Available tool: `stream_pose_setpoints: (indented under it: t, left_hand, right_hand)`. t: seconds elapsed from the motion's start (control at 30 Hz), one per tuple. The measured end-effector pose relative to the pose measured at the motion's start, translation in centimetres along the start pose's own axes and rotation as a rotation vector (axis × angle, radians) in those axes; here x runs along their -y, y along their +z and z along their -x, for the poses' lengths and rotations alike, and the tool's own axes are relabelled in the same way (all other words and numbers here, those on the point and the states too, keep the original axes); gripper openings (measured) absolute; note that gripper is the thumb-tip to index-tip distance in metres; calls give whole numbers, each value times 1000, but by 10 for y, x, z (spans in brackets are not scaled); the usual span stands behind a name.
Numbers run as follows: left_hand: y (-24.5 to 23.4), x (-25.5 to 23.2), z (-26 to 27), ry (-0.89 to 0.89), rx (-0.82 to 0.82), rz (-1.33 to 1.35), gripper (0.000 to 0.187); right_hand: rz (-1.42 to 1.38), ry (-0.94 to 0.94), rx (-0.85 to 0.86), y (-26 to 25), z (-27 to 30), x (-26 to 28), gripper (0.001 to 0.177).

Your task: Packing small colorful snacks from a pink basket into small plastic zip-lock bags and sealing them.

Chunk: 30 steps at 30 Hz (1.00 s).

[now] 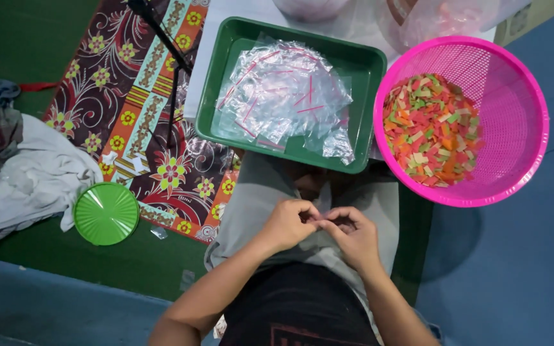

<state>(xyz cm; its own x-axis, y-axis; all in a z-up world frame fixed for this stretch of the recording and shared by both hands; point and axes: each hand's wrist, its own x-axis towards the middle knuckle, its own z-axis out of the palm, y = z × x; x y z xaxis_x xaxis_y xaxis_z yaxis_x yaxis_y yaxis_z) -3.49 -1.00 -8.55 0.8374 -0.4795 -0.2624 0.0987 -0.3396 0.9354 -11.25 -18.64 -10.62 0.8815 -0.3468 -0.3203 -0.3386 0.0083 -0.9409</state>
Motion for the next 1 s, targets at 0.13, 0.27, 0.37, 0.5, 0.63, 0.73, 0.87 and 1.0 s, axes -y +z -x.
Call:
stream_pose_setpoints:
  t: [0.13, 0.27, 0.37, 0.5, 0.63, 0.73, 0.87, 1.0]
  left_hand:
    - [0, 0, 2, -120, 41, 119, 13]
    - [8, 6, 1, -182, 55, 236, 13]
    - [13, 6, 0, -204, 58, 212, 11]
    - [13, 5, 4, 50, -7, -278, 12]
    - [6, -6, 12, 544, 68, -717, 26]
    - [-16, -28, 12, 720, 124, -804, 13]
    - [-31, -32, 9, 818, 260, -882, 35]
    - [-36, -59, 6, 1030, 115, -765, 10]
  right_hand:
    - [8, 155, 17, -1, -2, 16, 18]
    - [15, 100, -17, -3, 0, 25, 13]
    - [335, -119, -70, -2, 4, 45, 10]
    - [745, -416, -68, 0, 7, 53, 3]
    - [730, -269, 46, -14, -1, 43, 5]
    - [728, -246, 202, -25, -3, 63, 9]
    - [755, -325, 346, -42, -8, 92, 10]
    - [611, -406, 417, -58, -12, 128, 9]
